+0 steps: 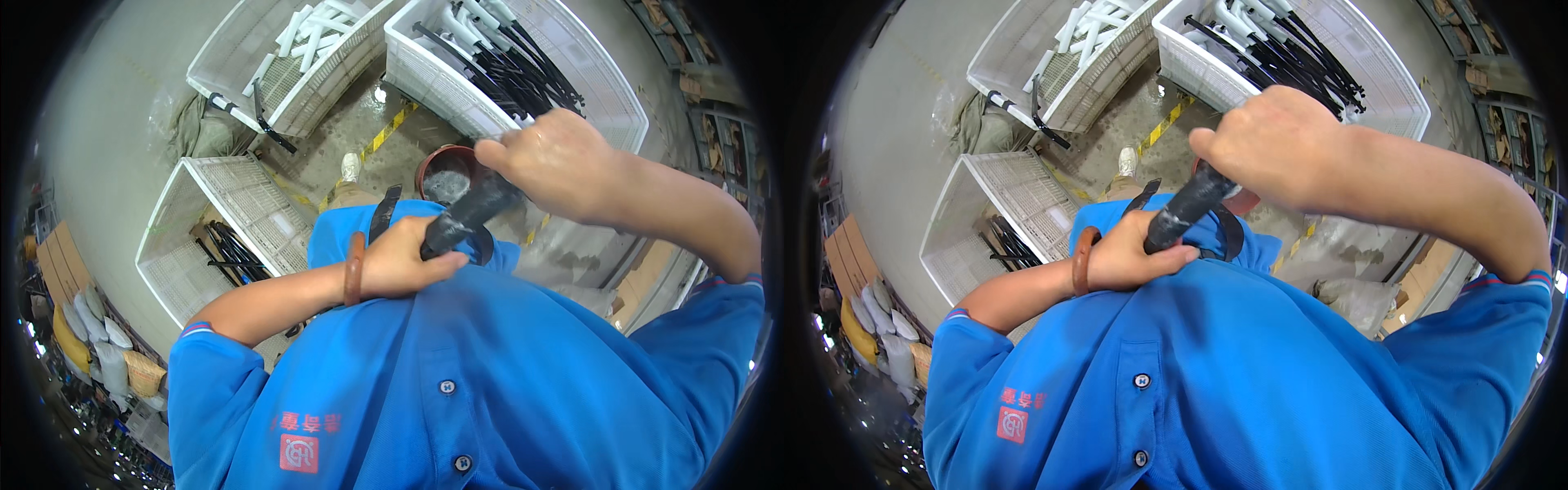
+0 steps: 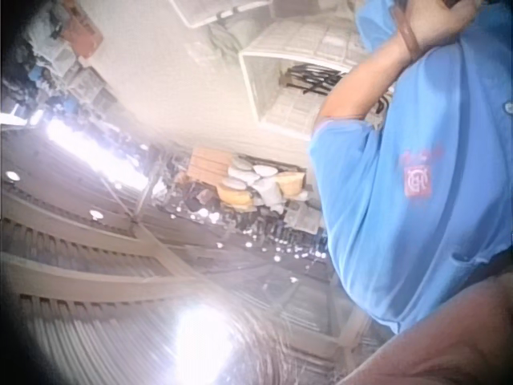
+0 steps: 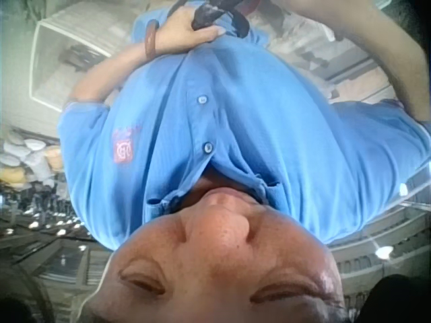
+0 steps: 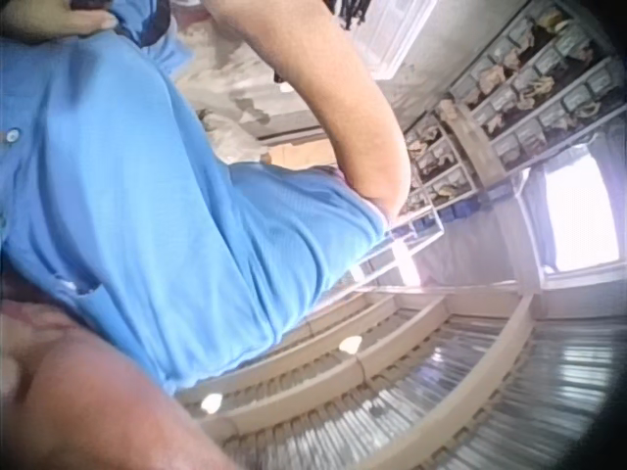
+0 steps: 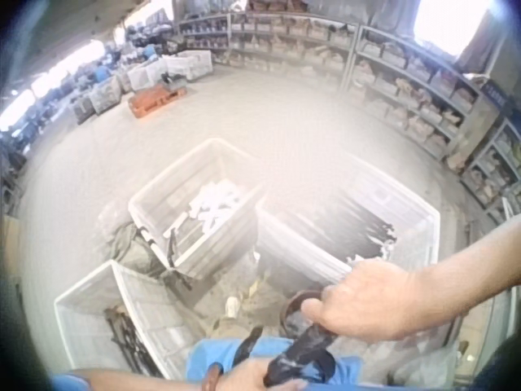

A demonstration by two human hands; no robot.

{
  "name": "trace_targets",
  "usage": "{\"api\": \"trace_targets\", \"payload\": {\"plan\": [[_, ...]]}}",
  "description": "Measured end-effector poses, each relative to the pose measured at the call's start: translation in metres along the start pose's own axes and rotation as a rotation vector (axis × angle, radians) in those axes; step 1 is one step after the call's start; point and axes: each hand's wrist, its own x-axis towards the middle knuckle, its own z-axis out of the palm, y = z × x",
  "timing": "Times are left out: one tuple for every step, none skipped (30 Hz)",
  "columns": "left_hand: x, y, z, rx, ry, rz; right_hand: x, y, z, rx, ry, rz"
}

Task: The person repeatedly picks black curved rods and white plastic caps from white baskets, wipes the rods with a cloth, and inserts the caps into the rod ends. The person places the assembled units into a basket and continues the cycle.

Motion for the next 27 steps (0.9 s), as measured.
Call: {"api": "trace_targets", "payload": {"plan": [[0.0,-0.001,-0.003,0.001,-0.004,-0.017,0.003,0.0,0.002,-0.035,0.039,0.022],[0.001,-0.001,-0.007,0.024,-0.001,-0.067,0.008,0.002,0.004,-0.041,0.118,-0.003],[0.001,-0.001,-0.01,-0.029,0.013,-0.058,0.011,0.003,0.004,-0.062,0.16,0.027],[0.001,-0.001,-0.014,-0.06,0.017,-0.035,0.015,0.003,0.006,-0.11,0.29,-0.122],[0.002,-0.002,-0.017,-0.081,0.016,-0.032,0.019,0.003,0.008,-0.169,0.377,-0.211],[0.003,-0.003,-0.02,-0.106,0.023,-0.001,0.022,0.003,0.011,-0.222,0.471,-0.318],[0.003,-0.005,-0.018,-0.081,0.027,-0.033,0.024,0.002,0.014,-0.254,0.408,-0.29],[0.005,-0.008,-0.017,-0.081,0.063,-0.038,0.027,0.0,0.017,-0.227,0.33,-0.257],[0.005,-0.011,-0.014,-0.081,0.099,-0.046,0.032,-0.002,0.021,-0.18,0.273,-0.249],[0.006,-0.016,-0.01,-0.083,0.134,-0.057,0.036,-0.004,0.024,-0.137,0.18,-0.213],[0.005,-0.02,-0.006,-0.032,0.124,-0.073,0.04,-0.008,0.028,-0.064,0.025,-0.222],[0.005,-0.024,-0.003,0.015,0.111,-0.089,0.047,-0.011,0.032,0.001,-0.17,-0.201],[0.004,-0.028,-0.001,0.062,0.103,-0.099,0.054,-0.013,0.035,0.077,-0.307,-0.22],[0.003,-0.03,0.0,0.046,0.107,-0.101,0.062,-0.014,0.036,0.126,-0.411,-0.237],[0.002,-0.032,-0.001,0.031,0.11,-0.1,0.074,-0.013,0.036,0.19,-0.458,-0.289],[0.001,-0.033,-0.004,0.028,0.117,-0.12,0.085,-0.011,0.034,0.225,-0.542,-0.311],[0.0,-0.033,-0.007,-0.091,0.155,-0.129,0.095,-0.009,0.032,0.27,-0.496,-0.33],[-0.001,-0.032,-0.014,-0.091,0.194,-0.12,0.101,-0.006,0.03,0.232,-0.355,-0.384],[-0.003,-0.031,-0.02,-0.134,0.221,-0.156,0.108,-0.002,0.027,0.171,-0.25,-0.41],[-0.004,-0.031,-0.027,-0.183,0.251,-0.183,0.114,-0.001,0.024,0.101,-0.16,-0.432],[-0.009,-0.029,-0.036,-0.243,0.239,-0.2,0.119,0.0,0.022,0.007,-0.062,-0.46],[-0.016,-0.029,-0.046,-0.305,0.228,-0.225,0.124,0.001,0.019,-0.034,0.023,-0.463],[-0.022,-0.029,-0.055,-0.367,0.216,-0.254,0.129,0.0,0.018,-0.08,0.101,-0.457],[-0.026,-0.031,-0.065,-0.415,0.219,-0.196,0.135,0.001,0.017,-0.118,0.183,-0.443],[-0.028,-0.034,-0.074,-0.404,0.221,-0.176,0.141,0.001,0.017,-0.154,0.267,-0.479],[-0.03,-0.038,-0.085,-0.393,0.219,-0.144,0.15,0.004,0.015,-0.146,0.355,-0.51],[-0.033,-0.043,-0.097,-0.418,0.214,-0.128,0.16,0.01,0.013,-0.117,0.433,-0.55]]}}
